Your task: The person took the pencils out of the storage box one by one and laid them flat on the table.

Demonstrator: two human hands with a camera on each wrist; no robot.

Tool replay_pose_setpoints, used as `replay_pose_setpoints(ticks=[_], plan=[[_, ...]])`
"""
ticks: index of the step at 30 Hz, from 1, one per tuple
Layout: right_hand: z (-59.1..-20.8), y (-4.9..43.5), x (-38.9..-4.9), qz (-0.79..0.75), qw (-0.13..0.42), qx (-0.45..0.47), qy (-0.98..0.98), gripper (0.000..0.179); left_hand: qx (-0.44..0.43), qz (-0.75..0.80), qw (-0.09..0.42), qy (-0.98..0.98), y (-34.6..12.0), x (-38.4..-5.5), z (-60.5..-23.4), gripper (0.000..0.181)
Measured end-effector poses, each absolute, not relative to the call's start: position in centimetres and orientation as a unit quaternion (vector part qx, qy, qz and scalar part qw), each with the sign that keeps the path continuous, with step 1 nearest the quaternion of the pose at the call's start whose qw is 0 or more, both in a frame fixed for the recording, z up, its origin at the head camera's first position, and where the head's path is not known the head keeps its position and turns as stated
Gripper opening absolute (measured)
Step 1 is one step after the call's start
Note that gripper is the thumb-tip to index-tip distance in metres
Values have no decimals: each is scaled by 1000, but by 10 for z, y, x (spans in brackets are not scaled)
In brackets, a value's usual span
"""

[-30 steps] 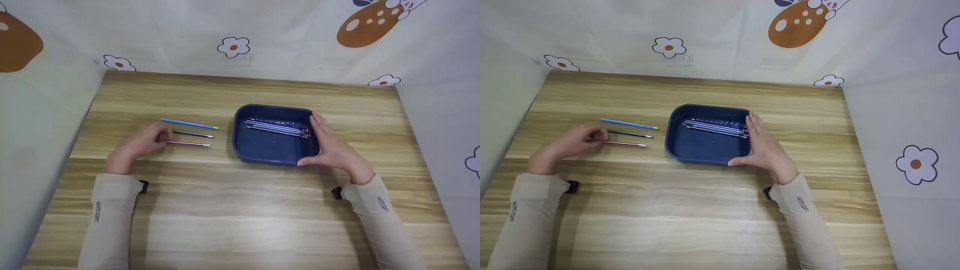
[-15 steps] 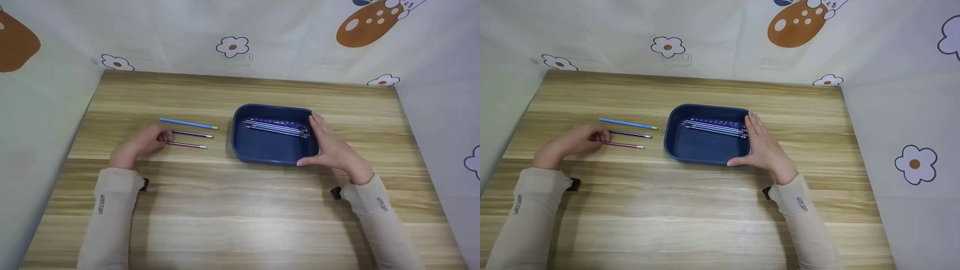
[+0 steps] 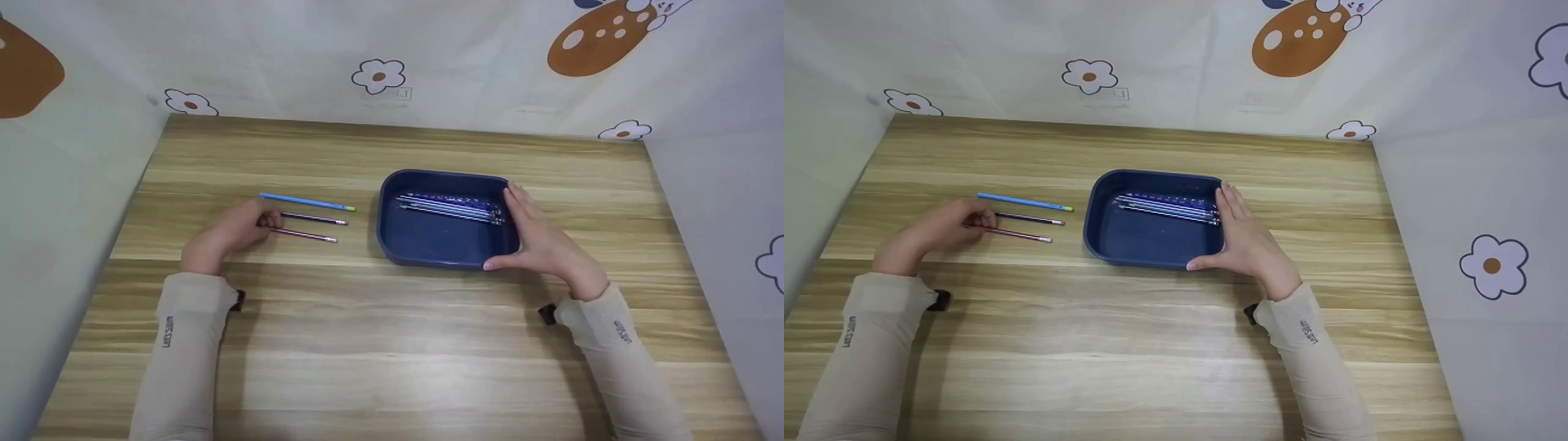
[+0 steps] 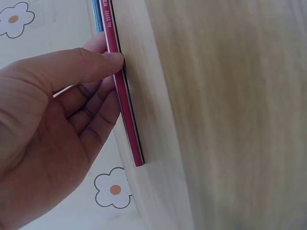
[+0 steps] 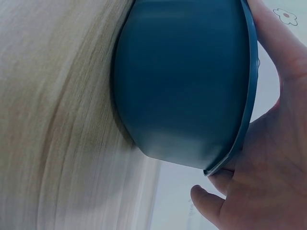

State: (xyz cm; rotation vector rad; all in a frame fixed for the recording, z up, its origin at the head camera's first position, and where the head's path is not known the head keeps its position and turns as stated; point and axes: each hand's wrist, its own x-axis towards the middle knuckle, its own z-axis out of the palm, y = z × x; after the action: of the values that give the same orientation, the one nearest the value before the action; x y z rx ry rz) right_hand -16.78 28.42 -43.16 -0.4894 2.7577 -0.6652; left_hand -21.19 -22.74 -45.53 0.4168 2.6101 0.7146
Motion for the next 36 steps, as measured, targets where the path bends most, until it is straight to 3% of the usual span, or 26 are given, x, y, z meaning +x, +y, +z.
replay_pose_setpoints(ticks=[26, 36], plan=[[-430, 284, -169, -219, 144, -162, 951, 141, 175, 387, 165, 890, -204, -205, -448, 26], [-430, 284, -167, -220, 139, -165, 951, 139, 243, 435, 141, 855, -175, -207, -439, 30]])
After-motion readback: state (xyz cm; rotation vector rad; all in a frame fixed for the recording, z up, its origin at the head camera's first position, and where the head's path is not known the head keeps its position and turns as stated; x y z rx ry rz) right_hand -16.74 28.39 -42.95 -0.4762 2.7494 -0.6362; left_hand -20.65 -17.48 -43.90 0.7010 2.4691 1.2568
